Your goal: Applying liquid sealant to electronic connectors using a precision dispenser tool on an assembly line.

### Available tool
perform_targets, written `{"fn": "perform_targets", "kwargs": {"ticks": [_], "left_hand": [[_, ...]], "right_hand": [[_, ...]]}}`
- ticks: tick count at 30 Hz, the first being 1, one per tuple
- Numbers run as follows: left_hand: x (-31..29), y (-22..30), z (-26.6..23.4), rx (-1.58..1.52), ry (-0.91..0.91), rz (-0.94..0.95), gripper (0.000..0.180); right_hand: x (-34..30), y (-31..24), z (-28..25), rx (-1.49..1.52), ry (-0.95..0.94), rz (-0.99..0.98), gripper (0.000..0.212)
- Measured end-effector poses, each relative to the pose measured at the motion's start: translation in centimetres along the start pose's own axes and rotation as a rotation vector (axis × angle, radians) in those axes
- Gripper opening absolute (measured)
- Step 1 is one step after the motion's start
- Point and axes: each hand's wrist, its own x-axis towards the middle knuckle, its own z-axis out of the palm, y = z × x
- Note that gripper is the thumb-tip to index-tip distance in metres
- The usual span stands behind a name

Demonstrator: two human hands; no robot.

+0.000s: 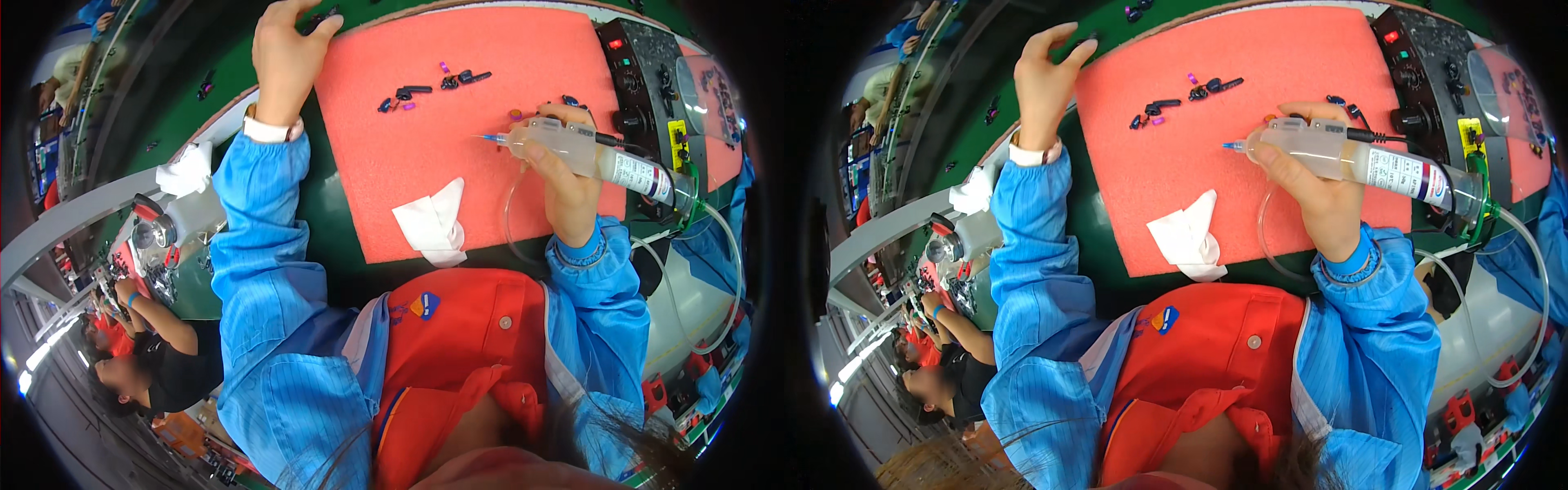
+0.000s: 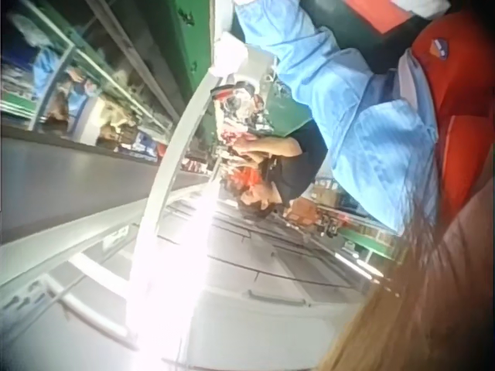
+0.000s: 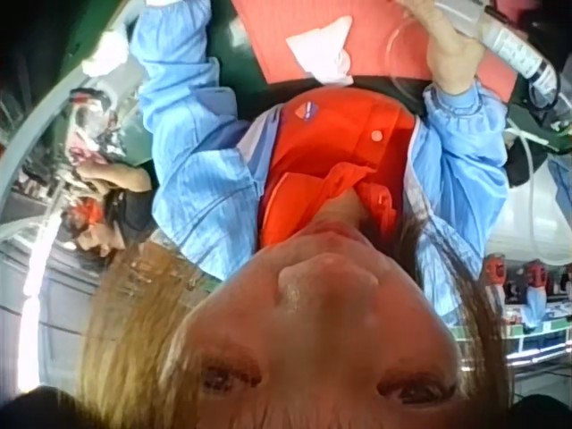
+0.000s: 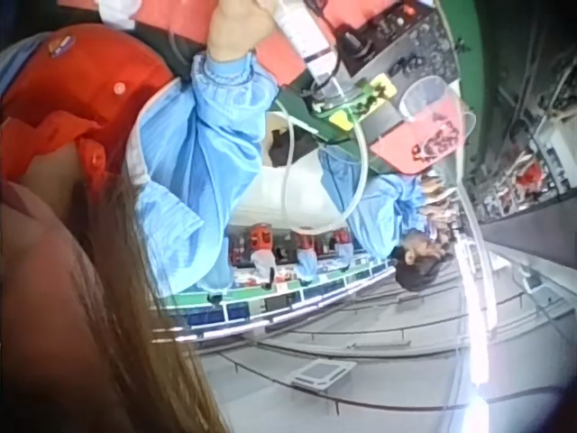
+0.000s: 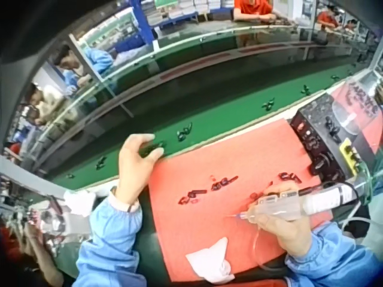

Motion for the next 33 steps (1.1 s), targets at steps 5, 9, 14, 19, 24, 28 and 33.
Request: {"fn": "perform_targets", "kwargs": {"ticks": [5,9,14,19,24,28,33], "left_hand": [[2.8,0.6,3.1,0.089,-0.008,0.156,0.024],[4.0,-0.3,4.1,-0.097,-0.054,0.204,0.019],[1.6,2.1,1.9,-0.440,-0.315,-0.132,0.021],[-5.7,6.3,-2.1,-0.794,-0.547,-0.155,0.027],[-9.1,7.3,-0.2,-0.890,-0.630,-0.215,0.028],[-9.4,7.4,0.8,-0.722,-0.533,-0.095,0.024],[-9.2,7.5,0.7,-0.706,-0.527,-0.064,0.023]], "right_hand": [[0.1,-0.2,0.5,0.019,0.013,0.014,0.038],[0.2,-0.4,0.6,0.029,0.020,0.031,0.038],[0.2,-0.1,0.0,0.062,0.072,0.032,0.039],[0.0,-0.1,-0.4,0.139,0.004,-0.052,0.040],[-0.4,0.3,-0.3,0.041,-0.070,-0.081,0.044],[-0.5,0.6,0.1,-0.060,-0.086,-0.111,0.044],[-0.6,0.6,0.1,-0.155,-0.116,-0.080,0.043]]}}
